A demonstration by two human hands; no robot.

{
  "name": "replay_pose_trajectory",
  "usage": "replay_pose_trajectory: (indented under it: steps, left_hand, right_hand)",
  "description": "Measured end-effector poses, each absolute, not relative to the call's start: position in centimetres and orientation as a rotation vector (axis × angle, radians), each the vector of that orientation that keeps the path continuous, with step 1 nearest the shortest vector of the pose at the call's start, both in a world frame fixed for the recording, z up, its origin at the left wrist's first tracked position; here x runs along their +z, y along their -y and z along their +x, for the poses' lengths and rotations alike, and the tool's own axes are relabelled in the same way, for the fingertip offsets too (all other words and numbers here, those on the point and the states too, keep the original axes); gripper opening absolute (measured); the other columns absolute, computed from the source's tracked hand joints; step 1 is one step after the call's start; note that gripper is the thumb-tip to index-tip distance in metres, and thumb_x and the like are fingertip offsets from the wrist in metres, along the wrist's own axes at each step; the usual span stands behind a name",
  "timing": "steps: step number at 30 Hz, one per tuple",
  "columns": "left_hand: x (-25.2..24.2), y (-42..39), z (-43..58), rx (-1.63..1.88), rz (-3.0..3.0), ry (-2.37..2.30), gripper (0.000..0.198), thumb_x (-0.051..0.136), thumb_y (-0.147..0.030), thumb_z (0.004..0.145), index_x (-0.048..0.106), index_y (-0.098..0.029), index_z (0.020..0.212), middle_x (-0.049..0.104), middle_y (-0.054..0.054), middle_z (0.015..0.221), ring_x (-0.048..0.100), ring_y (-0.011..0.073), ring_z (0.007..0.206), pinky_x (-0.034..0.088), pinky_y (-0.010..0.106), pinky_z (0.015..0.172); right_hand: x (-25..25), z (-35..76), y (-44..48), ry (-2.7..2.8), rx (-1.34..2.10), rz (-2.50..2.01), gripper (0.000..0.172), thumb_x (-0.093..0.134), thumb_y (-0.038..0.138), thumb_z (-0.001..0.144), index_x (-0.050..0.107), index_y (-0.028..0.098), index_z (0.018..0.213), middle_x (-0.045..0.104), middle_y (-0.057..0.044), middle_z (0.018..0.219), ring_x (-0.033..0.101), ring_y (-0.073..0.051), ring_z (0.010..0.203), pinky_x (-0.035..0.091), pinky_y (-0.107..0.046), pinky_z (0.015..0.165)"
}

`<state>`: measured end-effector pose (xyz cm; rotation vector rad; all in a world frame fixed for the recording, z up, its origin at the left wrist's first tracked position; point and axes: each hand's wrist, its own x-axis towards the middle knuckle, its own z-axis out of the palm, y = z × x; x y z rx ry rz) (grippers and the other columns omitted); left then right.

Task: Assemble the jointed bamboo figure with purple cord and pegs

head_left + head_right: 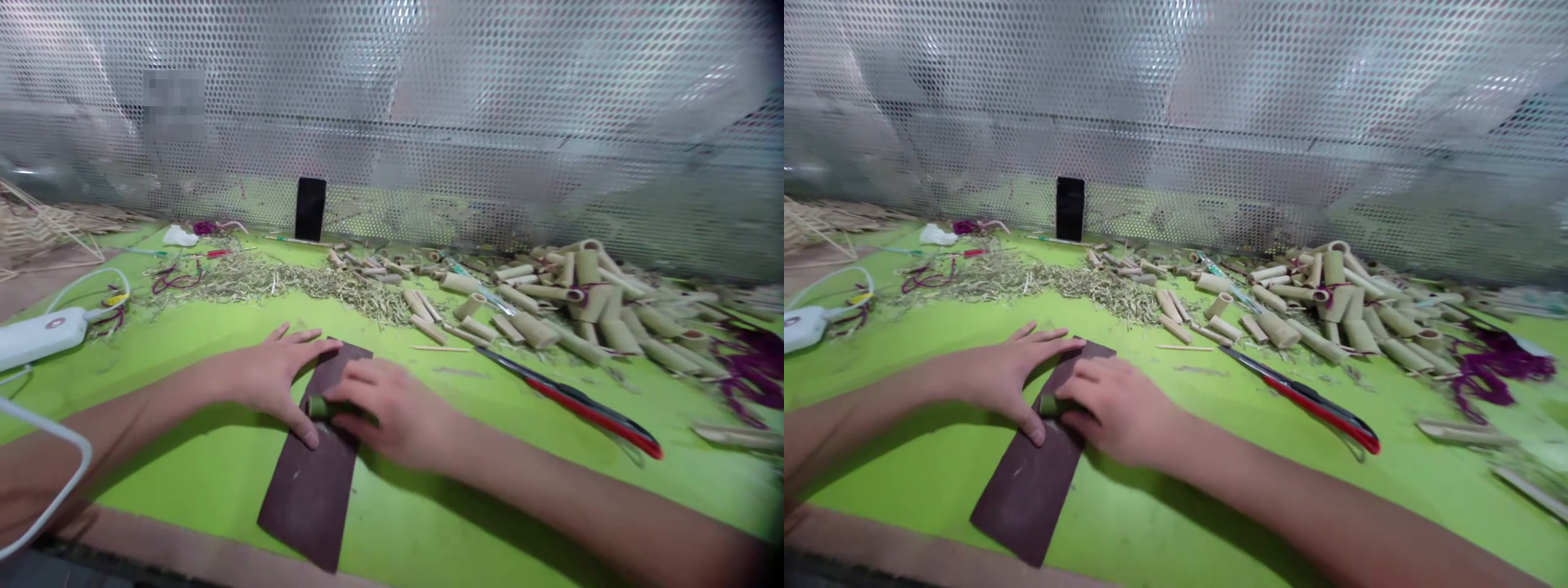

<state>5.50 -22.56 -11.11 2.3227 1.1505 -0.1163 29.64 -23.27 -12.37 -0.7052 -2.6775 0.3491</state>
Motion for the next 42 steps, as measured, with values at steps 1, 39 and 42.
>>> replay_pose_trajectory:
  steps: [1,39,42]
  left_hand:
    - [-11.2,22.5,5.5,-0.106,2.329,-1.148,0.128,0.078,-0.075,0.065,0.013,-0.029,0.166,0.015,0.011,0.173,0.004,0.0419,0.158,0.003,0.065,0.127]
    - [-11.5,22.5,5.7,-0.109,2.320,-1.212,0.131,0.075,-0.079,0.064,0.013,-0.025,0.166,0.013,0.013,0.173,0.007,0.0393,0.159,-0.005,0.061,0.127]
    - [-11.5,22.5,5.7,-0.108,2.313,-1.215,0.135,0.076,-0.081,0.061,0.013,-0.025,0.166,0.012,0.013,0.173,0.007,0.0399,0.159,-0.004,0.060,0.128]
  right_hand:
    - [-12.4,29.7,23.3,2.639,0.311,-0.794,0.013,0.072,0.019,0.092,0.075,0.019,0.104,0.071,-0.007,0.095,0.067,-0.021,0.085,0.056,-0.037,0.079]
    - [-12.9,29.4,23.1,2.652,0.059,-0.666,0.018,0.062,0.022,0.099,0.074,0.017,0.111,0.076,-0.011,0.108,0.068,-0.025,0.098,0.054,-0.041,0.087]
    - [-12.9,29.6,22.6,2.645,0.127,-0.710,0.014,0.066,0.024,0.098,0.074,0.018,0.108,0.076,-0.009,0.106,0.068,-0.024,0.095,0.054,-0.037,0.084]
